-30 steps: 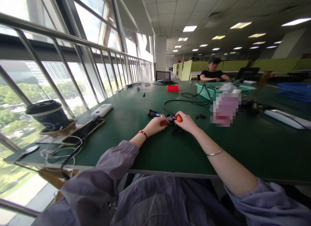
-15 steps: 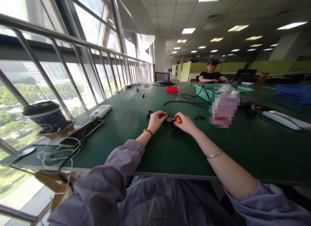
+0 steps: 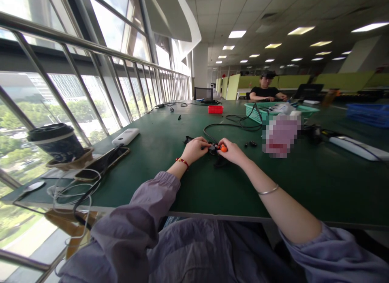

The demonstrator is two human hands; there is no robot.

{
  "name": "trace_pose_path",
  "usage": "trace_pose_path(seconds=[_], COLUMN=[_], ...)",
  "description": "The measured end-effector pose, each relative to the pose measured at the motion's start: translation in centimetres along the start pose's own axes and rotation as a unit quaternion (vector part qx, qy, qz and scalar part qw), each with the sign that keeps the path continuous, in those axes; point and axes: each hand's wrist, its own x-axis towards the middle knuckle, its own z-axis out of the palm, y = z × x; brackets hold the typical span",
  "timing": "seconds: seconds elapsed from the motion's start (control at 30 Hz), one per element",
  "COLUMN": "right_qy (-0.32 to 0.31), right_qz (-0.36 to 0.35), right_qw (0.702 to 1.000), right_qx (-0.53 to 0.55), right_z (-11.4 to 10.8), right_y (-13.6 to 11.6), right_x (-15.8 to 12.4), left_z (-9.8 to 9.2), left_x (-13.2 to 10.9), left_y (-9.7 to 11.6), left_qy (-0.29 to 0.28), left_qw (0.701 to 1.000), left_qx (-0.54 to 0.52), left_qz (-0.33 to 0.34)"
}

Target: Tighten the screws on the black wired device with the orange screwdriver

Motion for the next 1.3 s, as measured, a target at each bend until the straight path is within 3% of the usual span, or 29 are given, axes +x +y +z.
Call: trace_pose_path(seconds=[0.13,0.37,0.57,0.73,0.87,0.93,1.3], right_qy=[-0.001,-0.008,-0.008,-0.009,0.004,0.018,0.176], right_qz=[-0.007,-0.011,-0.014,-0.01,-0.017,-0.014,0.028], right_qw=[1.0,1.0,1.0,1.0,1.0,1.0,0.983], right_qx=[0.004,0.004,-0.001,-0.006,-0.004,-0.001,0.035], right_z=[0.0,-0.1,-0.1,-0.2,0.1,0.2,-1.4], right_y=[0.2,0.3,0.3,0.2,0.4,0.4,-1.2], right_x=[0.0,0.1,0.1,0.1,0.2,0.2,-0.5], left_z=[-1.2,-1.4,-0.8,-0.7,0.2,0.7,1.5], left_x=[-0.7,-2.2,-1.8,-1.8,-1.1,-0.6,-0.1], left_y=[0.7,3.6,3.3,3.1,3.0,2.8,1.6], left_qy=[-0.04,-0.167,-0.18,-0.14,-0.001,0.041,0.016], left_qw=[0.998,0.971,0.968,0.978,0.999,0.999,0.999], left_qx=[0.051,0.128,0.139,0.124,0.047,0.021,0.041], left_qz=[-0.002,0.111,0.109,0.091,0.018,-0.001,0.017])
